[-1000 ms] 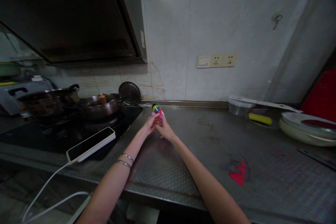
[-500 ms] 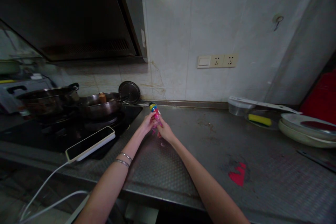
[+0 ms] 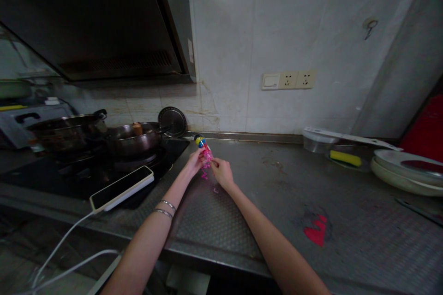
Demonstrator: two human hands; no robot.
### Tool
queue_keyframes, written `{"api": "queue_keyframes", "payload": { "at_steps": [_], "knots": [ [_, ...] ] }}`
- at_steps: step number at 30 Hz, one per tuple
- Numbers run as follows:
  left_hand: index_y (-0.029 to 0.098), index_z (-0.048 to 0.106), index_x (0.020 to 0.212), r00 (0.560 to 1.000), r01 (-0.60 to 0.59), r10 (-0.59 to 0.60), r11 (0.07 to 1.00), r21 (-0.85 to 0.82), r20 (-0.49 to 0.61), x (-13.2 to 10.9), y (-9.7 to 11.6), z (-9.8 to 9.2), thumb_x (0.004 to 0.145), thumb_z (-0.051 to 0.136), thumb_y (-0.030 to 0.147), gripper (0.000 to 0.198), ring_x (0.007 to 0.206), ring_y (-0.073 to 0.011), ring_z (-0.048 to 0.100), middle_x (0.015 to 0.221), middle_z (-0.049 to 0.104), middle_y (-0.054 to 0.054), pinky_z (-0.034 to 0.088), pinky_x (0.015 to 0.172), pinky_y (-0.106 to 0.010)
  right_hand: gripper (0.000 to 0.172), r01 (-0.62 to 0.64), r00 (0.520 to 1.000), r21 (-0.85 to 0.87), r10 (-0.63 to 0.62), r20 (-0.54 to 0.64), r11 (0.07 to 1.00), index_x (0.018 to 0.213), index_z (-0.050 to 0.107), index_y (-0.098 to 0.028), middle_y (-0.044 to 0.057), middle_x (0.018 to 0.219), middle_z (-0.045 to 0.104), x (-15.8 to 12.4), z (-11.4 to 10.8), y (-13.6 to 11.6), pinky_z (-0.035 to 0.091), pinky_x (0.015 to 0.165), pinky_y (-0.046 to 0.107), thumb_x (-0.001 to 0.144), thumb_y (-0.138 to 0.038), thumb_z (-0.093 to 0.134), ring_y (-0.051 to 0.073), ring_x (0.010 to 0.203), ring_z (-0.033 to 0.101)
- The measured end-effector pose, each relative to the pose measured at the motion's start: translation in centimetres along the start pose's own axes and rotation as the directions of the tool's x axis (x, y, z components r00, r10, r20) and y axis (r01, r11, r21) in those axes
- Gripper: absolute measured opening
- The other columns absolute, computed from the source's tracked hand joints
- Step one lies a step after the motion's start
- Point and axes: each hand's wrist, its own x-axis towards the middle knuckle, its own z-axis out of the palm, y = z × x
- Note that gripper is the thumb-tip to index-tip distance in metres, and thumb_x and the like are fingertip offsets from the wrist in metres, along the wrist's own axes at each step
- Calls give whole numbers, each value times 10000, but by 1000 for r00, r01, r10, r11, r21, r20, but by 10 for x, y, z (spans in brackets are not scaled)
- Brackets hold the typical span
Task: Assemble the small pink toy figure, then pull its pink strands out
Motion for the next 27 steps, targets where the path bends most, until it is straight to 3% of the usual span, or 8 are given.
{"api": "queue_keyframes", "payload": {
  "at_steps": [6,10,14,18,22,27],
  "knots": [
    [84,581,849,995,-64,65,998,18,-80,5,2,-9,677,647,206,221,628,-138,624,741,656,-91,501,593,-232,251,-43,999,-26,42,-5,999,883,650,-218,6,690,626,1,0,2,374,560,210,766,-380,498,127,605,537],
    [88,581,841,993,-70,69,997,-11,-93,5,3,-9,677,651,210,216,646,-146,630,733,657,-89,508,621,-245,322,4,1000,-6,-3,20,1000,1061,590,-237,-4,670,608,1,0,1,383,578,214,776,-353,494,125,605,527],
    [97,577,803,1000,14,-15,998,-61,-9,1,0,-2,721,595,212,142,600,-131,612,677,641,-65,511,623,-253,489,18,996,-27,-16,88,999,1285,389,-274,2,773,621,-1,-3,-5,396,632,227,801,-292,456,136,685,555],
    [117,575,769,998,60,-57,995,-78,40,-6,-3,10,743,554,196,87,567,-108,592,636,624,-34,497,600,-220,638,12,992,-72,-3,123,997,1369,179,-305,46,1065,566,-3,-6,-11,407,699,264,798,-324,462,180,879,558],
    [118,572,751,992,46,-42,999,-26,116,-11,-7,17,738,557,196,80,520,-103,572,605,616,-26,477,559,-215,656,-42,992,-31,46,121,999,1365,190,-275,84,1162,493,-1,-5,-11,401,787,298,782,-333,486,202,985,525],
    [106,573,726,978,10,-23,998,64,207,-11,-11,11,700,599,193,94,512,-107,570,596,619,-42,453,529,-206,644,-43,992,159,23,126,986,1317,269,-273,30,987,571,3,3,-3,441,761,309,728,-280,532,161,848,556]
  ]
}}
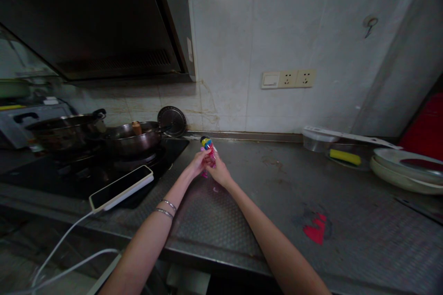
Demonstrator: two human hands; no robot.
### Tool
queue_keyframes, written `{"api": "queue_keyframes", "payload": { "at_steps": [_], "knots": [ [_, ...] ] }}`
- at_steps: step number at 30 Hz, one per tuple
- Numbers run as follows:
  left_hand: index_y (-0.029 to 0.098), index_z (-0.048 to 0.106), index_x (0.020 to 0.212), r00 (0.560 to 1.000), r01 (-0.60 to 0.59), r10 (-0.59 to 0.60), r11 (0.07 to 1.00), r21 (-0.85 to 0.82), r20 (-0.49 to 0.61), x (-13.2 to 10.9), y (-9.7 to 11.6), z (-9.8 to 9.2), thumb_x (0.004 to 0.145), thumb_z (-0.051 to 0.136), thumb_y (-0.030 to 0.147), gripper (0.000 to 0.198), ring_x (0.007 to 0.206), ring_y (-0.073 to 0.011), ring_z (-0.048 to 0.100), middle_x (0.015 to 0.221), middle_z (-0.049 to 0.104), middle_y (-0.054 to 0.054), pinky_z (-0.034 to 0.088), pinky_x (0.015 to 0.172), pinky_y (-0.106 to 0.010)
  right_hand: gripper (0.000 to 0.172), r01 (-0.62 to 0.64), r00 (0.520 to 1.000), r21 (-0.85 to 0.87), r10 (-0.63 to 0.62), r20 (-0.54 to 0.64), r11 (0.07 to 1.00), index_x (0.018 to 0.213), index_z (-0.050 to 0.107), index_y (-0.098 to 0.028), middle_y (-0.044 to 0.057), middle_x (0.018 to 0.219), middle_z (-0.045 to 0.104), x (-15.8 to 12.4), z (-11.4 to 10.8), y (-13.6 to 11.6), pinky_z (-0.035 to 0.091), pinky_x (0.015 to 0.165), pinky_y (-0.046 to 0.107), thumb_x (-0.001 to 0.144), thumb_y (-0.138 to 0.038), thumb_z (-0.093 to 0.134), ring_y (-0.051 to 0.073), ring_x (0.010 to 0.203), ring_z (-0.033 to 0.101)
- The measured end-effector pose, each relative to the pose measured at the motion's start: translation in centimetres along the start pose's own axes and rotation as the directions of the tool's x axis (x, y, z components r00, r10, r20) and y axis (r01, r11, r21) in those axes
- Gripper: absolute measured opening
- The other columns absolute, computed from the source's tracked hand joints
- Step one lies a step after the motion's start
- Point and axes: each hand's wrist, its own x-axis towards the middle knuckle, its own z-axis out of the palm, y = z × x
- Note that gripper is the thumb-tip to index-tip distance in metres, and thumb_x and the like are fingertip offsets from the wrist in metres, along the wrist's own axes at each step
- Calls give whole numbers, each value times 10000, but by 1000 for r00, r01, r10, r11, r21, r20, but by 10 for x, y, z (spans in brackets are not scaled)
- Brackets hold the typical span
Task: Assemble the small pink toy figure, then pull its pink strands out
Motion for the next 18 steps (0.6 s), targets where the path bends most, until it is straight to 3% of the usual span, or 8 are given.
{"api": "queue_keyframes", "payload": {
  "at_steps": [3,8,13,18],
  "knots": [
    [101,581,728,999,-3,1,999,50,36,1,-2,-5,681,622,209,125,529,-123,584,630,635,-60,452,530,-220,637,-5,999,139,0,34,990,1295,277,-265,-7,840,587,0,3,1,482,645,280,709,-227,523,119,674,554],
    [84,608,767,1000,-1,2,998,61,-9,2,-5,-9,653,647,193,163,600,-132,610,698,655,-86,471,617,-237,635,-178,973,316,118,198,932,1292,213,-249,-96,532,474,-1,2,-5,450,407,214,720,-233,490,68,391,439],
    [85,616,803,999,-40,41,999,30,-12,3,-4,-12,672,632,183,164,639,-131,620,722,663,-83,482,687,-250,635,-218,959,430,109,263,876,1287,198,-242,-117,449,432,1,2,-8,427,377,192,722,-222,488,72,354,437],
    [88,615,785,997,-70,71,997,23,-22,5,-3,-15,691,618,184,135,628,-132,620,725,665,-81,491,647,-241,623,-261,951,498,131,282,827,1286,210,-266,-113,448,444,1,1,-12,433,398,198,727,-200,478,80,364,464]
  ]
}}
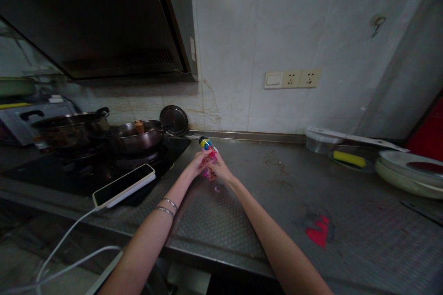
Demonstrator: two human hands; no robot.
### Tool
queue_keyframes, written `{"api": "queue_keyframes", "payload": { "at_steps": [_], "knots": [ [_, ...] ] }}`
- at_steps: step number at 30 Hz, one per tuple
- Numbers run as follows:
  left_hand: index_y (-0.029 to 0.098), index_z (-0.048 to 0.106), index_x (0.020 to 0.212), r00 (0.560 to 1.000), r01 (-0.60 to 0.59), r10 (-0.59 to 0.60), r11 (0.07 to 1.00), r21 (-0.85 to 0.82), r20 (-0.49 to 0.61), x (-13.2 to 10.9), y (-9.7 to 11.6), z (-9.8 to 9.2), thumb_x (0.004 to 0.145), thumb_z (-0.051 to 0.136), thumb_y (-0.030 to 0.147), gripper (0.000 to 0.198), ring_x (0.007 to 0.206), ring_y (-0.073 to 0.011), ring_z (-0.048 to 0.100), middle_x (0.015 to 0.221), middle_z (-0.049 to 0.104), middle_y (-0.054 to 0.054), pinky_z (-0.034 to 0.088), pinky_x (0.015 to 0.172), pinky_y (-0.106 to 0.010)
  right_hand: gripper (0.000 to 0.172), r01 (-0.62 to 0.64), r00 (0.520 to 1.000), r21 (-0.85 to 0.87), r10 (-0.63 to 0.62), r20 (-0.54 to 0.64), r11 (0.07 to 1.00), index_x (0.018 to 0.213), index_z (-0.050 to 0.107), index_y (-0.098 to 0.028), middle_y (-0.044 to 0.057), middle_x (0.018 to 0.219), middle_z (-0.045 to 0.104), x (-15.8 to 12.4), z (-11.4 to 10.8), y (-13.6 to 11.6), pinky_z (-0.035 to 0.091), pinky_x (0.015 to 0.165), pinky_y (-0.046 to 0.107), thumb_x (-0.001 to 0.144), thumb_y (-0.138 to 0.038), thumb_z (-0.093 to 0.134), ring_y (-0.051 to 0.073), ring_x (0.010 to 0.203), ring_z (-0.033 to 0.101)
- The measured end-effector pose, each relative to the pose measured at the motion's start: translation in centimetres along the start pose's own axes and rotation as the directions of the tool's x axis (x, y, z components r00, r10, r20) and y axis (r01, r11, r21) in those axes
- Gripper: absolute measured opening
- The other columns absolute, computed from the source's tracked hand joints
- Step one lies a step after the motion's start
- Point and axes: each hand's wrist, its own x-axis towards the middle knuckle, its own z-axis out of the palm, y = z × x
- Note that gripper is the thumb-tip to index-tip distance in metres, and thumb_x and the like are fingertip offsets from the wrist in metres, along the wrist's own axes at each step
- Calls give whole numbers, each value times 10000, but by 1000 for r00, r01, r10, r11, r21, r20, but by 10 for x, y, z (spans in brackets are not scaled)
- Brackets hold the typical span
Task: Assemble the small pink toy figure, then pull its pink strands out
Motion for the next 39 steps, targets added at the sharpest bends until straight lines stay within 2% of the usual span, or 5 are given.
{"api": "queue_keyframes", "payload": {
  "at_steps": [5,9,17,27,39],
  "knots": [
    [90,606,786,998,26,-28,999,-40,-57,-1,3,2,719,587,179,113,609,-122,611,703,658,-71,489,623,-227,532,-5,1000,74,6,-3,997,1266,282,-268,-118,429,409,-2,1,0,444,428,210,767,-273,466,82,380,483],
    [86,598,781,997,12,-19,996,-91,-78,-1,5,4,741,560,183,112,612,-122,610,686,653,-67,487,617,-220,451,81,996,52,-79,-42,995,1190,418,-193,-108,411,378,3,1,7,409,399,195,787,-394,446,85,356,467],
    [86,586,741,997,41,-47,996,-80,-63,3,3,3,732,575,200,115,497,-86,561,627,633,-48,422,459,-169,312,195,941,-278,-259,-216,941,829,622,-132,-52,420,468,12,-7,22,369,404,178,757,-402,483,88,366,470],
    [75,602,766,994,76,-77,997,-11,-75,3,-2,3,715,611,227,160,493,-94,565,636,642,-70,408,421,-165,371,93,907,-577,-307,-286,811,685,663,-183,-22,447,532,2,-16,18,332,455,177,754,-496,476,99,456,498],
    [86,615,760,981,10,-8,1000,8,-193,8,0,-7,650,692,257,218,513,-93,570,635,634,-52,425,450,-177,302,-52,903,-651,-243,-354,758,822,662,-209,22,671,641,-3,-16,10,357,525,196,734,-464,526,123,596,554]
  ]
}}
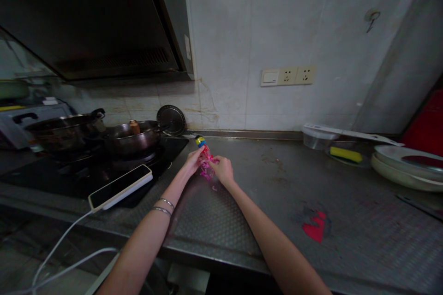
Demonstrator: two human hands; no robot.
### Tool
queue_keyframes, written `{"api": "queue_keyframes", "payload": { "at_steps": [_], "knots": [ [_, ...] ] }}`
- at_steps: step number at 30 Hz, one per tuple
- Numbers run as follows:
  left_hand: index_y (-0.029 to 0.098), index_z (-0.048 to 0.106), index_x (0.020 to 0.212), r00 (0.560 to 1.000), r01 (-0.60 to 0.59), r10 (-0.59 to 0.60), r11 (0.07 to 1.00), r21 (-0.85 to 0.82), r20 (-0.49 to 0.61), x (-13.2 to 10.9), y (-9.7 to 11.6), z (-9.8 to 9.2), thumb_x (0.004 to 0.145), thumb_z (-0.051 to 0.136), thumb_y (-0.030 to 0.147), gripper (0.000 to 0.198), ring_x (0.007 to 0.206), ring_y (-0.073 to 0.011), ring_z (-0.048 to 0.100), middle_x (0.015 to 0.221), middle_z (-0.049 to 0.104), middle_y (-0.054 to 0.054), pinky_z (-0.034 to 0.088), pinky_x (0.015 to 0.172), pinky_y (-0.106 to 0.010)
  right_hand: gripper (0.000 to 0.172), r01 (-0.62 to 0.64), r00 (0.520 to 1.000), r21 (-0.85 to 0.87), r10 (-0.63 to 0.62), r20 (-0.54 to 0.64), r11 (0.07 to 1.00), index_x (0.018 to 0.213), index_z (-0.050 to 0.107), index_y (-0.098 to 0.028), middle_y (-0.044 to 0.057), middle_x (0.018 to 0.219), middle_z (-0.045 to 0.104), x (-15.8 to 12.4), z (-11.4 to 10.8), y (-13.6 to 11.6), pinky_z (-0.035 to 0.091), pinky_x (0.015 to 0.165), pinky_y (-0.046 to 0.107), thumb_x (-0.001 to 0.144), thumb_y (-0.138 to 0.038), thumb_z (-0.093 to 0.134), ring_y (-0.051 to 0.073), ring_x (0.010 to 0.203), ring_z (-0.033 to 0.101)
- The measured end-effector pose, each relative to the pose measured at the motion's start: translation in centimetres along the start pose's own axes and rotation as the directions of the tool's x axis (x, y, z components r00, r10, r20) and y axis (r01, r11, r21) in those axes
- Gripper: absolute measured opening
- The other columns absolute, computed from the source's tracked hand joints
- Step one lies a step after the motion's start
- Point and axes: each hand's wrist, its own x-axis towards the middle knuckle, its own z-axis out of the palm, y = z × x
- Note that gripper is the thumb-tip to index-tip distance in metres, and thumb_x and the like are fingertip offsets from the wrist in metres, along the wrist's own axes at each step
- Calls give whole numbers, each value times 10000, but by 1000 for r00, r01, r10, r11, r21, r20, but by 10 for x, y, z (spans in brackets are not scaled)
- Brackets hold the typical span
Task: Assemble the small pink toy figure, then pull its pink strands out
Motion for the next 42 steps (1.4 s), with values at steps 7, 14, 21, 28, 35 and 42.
{"api": "queue_keyframes", "payload": {
  "at_steps": [7,14,21,28,35,42],
  "knots": [
    [92,633,848,999,-27,28,999,31,-22,1,5,-1,649,694,266,272,580,-109,598,738,662,-84,461,534,-201,316,12,999,-49,-9,46,999,960,570,-211,18,765,634,-1,3,5,350,542,195,676,-344,608,128,654,556],
    [88,608,796,997,17,-21,999,-46,-68,4,3,1,717,631,275,205,634,-140,614,701,649,-93,495,625,-257,471,148,973,-35,-138,187,988,1202,466,-237,0,715,630,-3,5,3,373,592,202,733,-222,517,131,667,565],
    [103,585,762,998,60,-59,996,-60,9,-5,-5,17,730,612,225,129,567,-101,589,661,629,-55,475,546,-196,753,105,969,-172,-62,238,979,1393,64,-226,49,914,638,-6,3,-1,401,647,234,776,-315,487,164,791,599],
    [130,570,788,987,9,-8,1000,-7,160,-16,-10,36,702,629,206,129,490,-84,546,591,589,0,435,476,-183,773,60,980,186,-93,174,981,1369,132,-250,6,884,633,6,5,8,455,712,266,714,-218,541,145,785,598],
    [124,570,813,983,19,-23,1000,24,184,-15,-8,29,702,618,214,150,556,-109,582,654,621,-33,462,533,-209,748,-35,950,462,-114,291,886,1364,115,-257,-58,674,568,6,9,7,445,433,179,722,-164,488,59,436,482],
    [105,587,819,986,16,-16,1000,4,167,-9,-7,21,720,601,228,159,599,-119,596,696,640,-52,479,597,-231,718,-100,925,526,-116,361,845,1384,0,-221,-111,462,461,5,14,3,423,392,169,791,-188,404,64,344,455]
  ]
}}
